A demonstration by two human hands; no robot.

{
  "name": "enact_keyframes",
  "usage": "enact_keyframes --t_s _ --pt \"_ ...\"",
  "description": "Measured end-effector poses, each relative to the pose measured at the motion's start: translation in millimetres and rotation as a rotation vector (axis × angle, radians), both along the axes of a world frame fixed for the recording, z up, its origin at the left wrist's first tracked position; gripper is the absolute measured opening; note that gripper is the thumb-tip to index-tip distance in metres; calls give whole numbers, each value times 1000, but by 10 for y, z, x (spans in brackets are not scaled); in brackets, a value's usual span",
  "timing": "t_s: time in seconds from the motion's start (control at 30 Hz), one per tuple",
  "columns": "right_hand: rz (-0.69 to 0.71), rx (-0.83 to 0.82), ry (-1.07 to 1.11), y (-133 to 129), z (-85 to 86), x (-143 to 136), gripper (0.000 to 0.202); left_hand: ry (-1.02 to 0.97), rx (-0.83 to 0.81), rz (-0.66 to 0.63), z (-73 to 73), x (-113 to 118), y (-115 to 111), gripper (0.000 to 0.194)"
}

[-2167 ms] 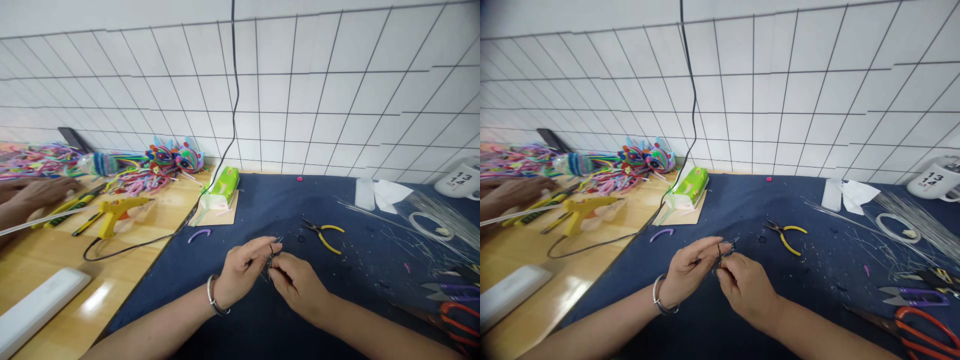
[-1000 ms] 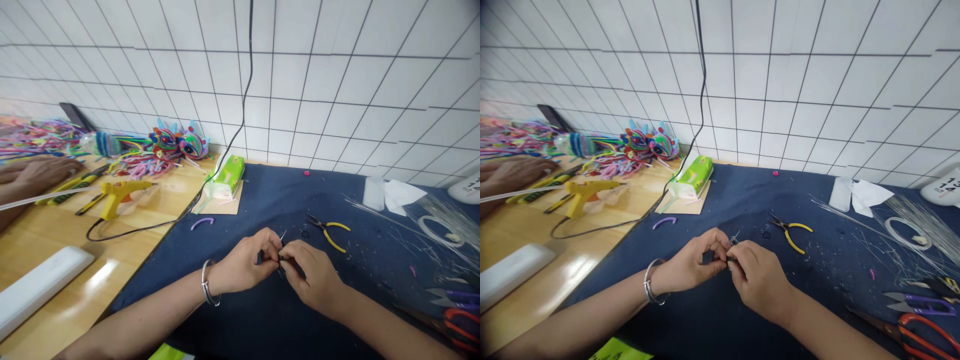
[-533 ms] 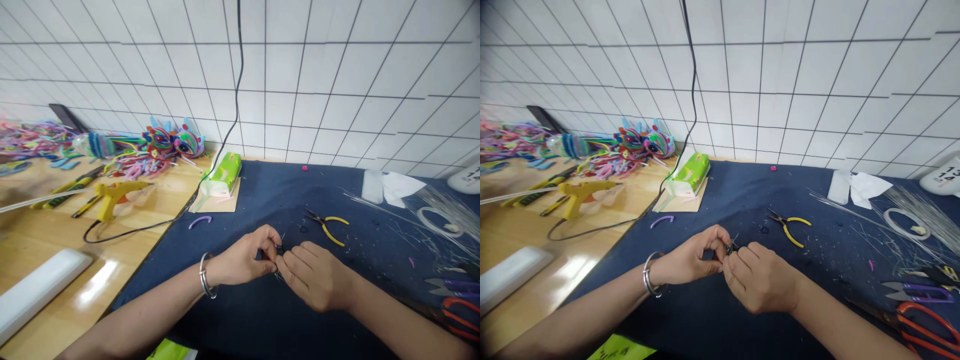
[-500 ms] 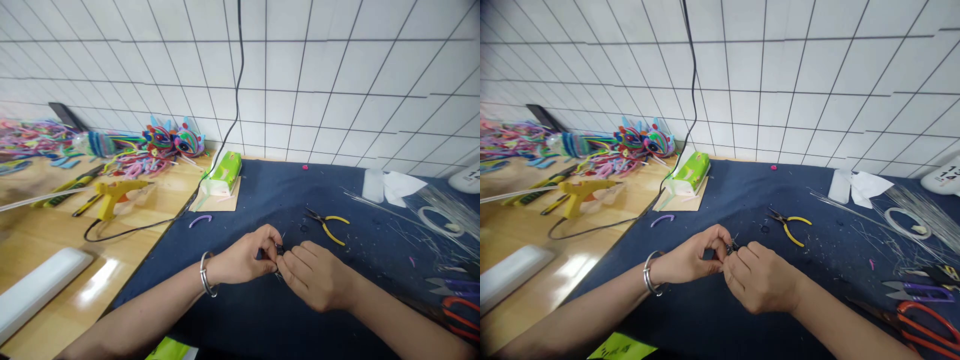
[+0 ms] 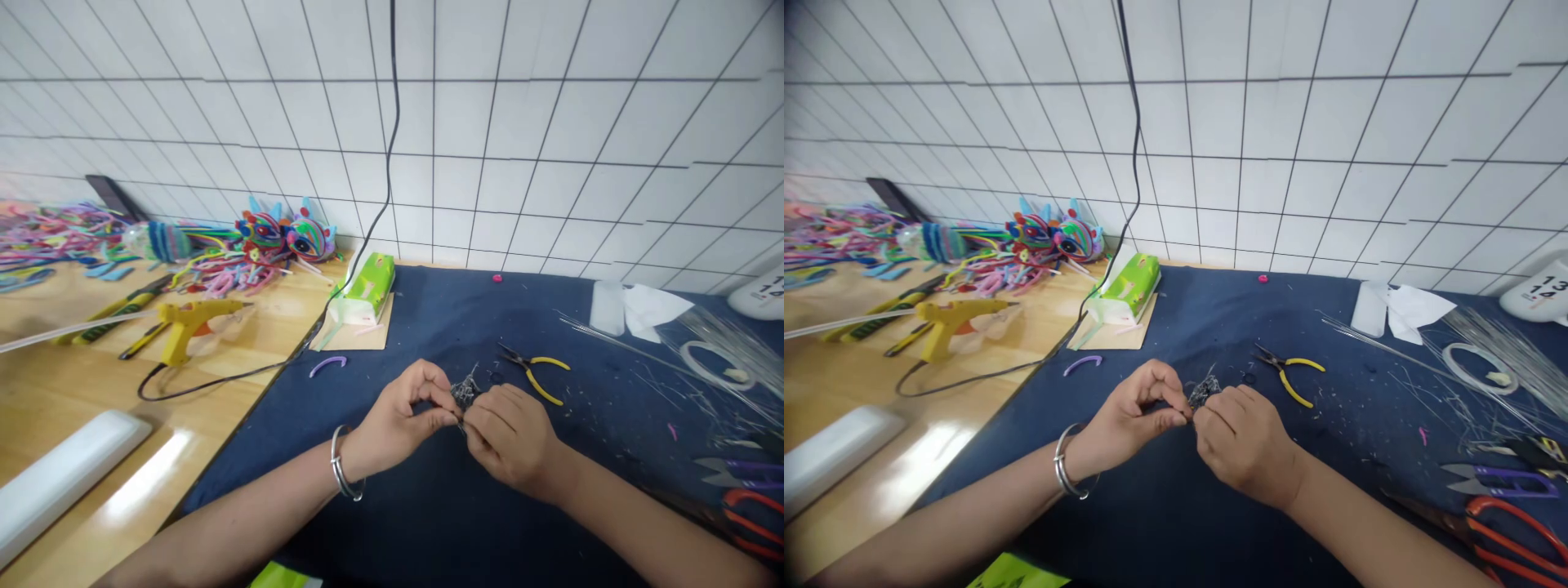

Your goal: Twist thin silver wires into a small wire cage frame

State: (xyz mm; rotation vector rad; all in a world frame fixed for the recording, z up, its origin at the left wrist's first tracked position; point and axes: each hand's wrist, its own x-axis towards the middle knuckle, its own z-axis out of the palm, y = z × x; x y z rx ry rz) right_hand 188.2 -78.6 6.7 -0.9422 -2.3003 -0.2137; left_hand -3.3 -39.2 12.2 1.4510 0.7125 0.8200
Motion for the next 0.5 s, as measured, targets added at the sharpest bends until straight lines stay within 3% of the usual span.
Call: enact_keyframes --t_s 0.2,0.33,0.5 --pt "-39 -265 259 -62 -27 -96 15 -180 -83 -37 -46 -12 46 27" --pt "-154 -384 350 -101 -37 -147 20 -275 -145 -45 -78 22 23 26" --pt "-163 -418 327 -105 22 -173 16 -291 -172 -41 -128 73 -26 22"
